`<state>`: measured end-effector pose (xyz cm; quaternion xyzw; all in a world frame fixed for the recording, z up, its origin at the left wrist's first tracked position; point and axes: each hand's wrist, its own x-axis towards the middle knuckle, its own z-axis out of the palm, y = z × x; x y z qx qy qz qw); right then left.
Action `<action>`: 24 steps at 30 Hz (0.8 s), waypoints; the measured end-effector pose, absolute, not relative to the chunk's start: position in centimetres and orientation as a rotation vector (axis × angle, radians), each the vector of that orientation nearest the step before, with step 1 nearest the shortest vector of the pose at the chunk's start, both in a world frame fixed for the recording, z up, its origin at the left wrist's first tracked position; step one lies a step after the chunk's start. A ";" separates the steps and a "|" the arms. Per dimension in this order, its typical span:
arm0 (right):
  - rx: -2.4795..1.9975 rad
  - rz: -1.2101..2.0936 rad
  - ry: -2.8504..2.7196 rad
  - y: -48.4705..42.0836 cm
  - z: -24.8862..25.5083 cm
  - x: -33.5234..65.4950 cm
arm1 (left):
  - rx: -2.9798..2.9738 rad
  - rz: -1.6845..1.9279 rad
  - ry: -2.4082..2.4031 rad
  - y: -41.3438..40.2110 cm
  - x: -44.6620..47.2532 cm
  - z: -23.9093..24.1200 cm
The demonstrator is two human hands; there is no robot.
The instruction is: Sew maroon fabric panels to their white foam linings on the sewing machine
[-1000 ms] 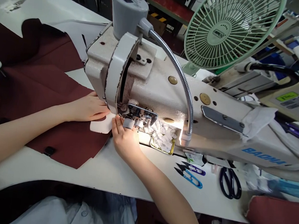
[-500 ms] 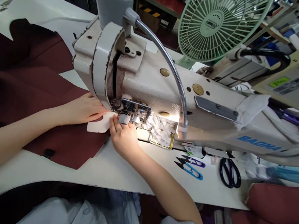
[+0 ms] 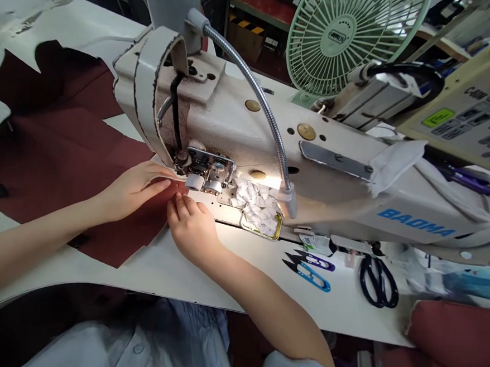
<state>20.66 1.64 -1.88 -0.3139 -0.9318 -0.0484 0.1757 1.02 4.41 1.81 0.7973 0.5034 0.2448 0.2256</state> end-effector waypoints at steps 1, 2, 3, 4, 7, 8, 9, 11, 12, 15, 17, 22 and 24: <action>-0.881 -0.128 -2.665 1.6 -1.9 20.5 | 2.240 0.678 1.378 4.2 1.3 1.8; -0.880 -0.119 -2.683 1.6 -2.0 20.5 | 2.299 0.671 1.356 3.9 1.6 1.7; -0.884 -0.115 -2.685 1.6 -2.0 20.4 | 2.356 0.658 1.329 3.6 1.9 1.5; -0.889 -0.114 -2.677 1.7 -2.1 20.3 | 2.397 0.649 1.306 3.4 2.1 1.3; -0.913 -0.141 -2.619 2.1 -2.2 20.3 | 2.432 0.653 1.287 3.6 2.3 0.7; -0.921 -0.151 -2.604 2.3 -2.2 20.3 | 2.441 0.652 1.283 3.8 2.2 0.6; -0.930 -0.153 -2.600 2.5 -2.3 20.3 | 2.457 0.646 1.273 4.1 2.0 0.5; -0.951 -0.133 -2.612 2.9 -2.3 20.3 | 2.495 0.613 1.242 4.6 1.6 0.5; -0.965 -0.116 -2.620 3.1 -2.2 20.3 | 2.511 0.595 1.218 4.9 1.3 0.5; -1.012 -0.066 -2.634 3.3 -2.2 20.3 | 2.514 0.575 1.144 5.4 0.3 0.5; -1.027 -0.068 -2.628 3.2 -2.1 20.2 | 2.517 0.590 1.100 5.7 -0.3 0.4; -0.945 -0.118 -2.629 2.8 -1.9 19.9 | 2.671 0.628 0.993 6.4 -0.5 0.0; -0.931 -0.110 -2.635 2.7 -1.8 20.0 | 2.735 0.634 0.982 6.7 -0.3 -0.1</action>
